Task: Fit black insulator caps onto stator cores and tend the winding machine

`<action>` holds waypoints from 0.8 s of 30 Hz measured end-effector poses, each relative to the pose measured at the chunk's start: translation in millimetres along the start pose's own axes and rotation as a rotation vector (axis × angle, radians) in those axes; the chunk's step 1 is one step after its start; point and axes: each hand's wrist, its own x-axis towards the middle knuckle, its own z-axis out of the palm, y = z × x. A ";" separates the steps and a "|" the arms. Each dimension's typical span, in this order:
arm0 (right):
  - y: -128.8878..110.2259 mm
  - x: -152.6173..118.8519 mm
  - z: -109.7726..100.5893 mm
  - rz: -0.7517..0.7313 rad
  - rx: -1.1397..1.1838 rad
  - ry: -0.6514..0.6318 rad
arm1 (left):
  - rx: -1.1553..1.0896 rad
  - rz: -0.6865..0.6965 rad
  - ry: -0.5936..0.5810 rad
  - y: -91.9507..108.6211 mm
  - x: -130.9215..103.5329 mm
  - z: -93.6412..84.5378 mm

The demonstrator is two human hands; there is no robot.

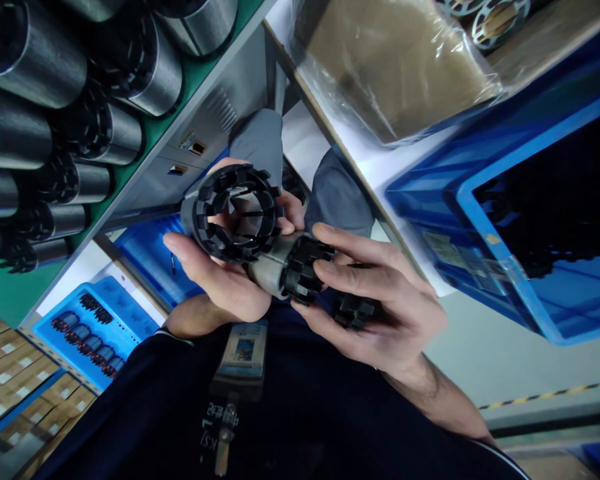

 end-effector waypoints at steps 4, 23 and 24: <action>0.0 -5.6 1.9 -0.014 -0.073 0.021 | -0.060 0.086 0.114 -0.4 -2.5 12.4; -10.7 -5.4 2.3 0.049 -0.149 0.102 | 0.062 0.060 0.044 8.8 -12.6 0.8; -12.2 -4.9 1.1 0.055 -0.148 0.100 | 0.086 0.047 0.060 9.3 -14.1 1.7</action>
